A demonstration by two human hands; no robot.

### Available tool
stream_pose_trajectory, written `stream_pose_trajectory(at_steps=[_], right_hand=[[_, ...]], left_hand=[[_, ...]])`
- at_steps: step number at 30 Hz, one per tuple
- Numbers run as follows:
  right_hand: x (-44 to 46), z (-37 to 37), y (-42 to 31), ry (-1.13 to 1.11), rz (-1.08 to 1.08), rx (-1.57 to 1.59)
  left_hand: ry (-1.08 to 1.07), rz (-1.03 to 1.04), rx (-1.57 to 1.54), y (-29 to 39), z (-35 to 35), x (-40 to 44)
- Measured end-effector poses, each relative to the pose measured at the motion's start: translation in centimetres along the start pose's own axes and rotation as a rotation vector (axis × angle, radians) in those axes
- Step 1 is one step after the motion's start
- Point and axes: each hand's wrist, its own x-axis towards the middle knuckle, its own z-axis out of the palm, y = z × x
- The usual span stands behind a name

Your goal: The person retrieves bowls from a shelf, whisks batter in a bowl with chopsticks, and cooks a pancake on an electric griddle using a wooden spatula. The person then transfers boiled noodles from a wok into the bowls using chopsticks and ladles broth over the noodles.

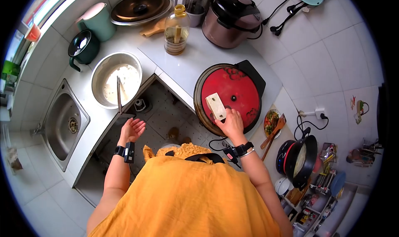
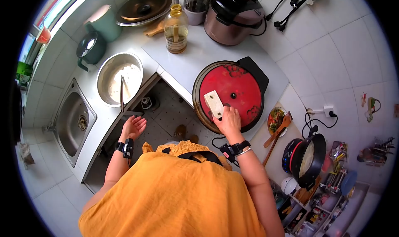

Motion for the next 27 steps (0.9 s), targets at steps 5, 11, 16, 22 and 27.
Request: stream_pose_trajectory(at_steps=[5, 11, 16, 22, 27], right_hand=[[0.7, -0.5, 0.4, 0.047, -0.049, -0.015], [1.3, -3.1, 0.9, -0.031, -0.11, 0.017], [3.1, -8.9, 3.0, -0.165, -0.063, 0.253], [9.2, -17.9, 9.2, -0.5, -0.025, 0.671], [16.5, -22.9, 17.4, -0.763, -0.092, 0.912]], left_hand=[[-0.002, -0.028, -0.005, -0.3, -1.1, 1.1], [0.072, -0.024, -0.019, -0.2, -2.7, 1.5], [0.099, 0.001, -0.022, -1.1, -2.7, 0.9], [0.095, 0.071, -0.009, -3.8, -1.1, -1.3], [0.193, 0.158, 0.022, -7.8, 1.1, -5.5]])
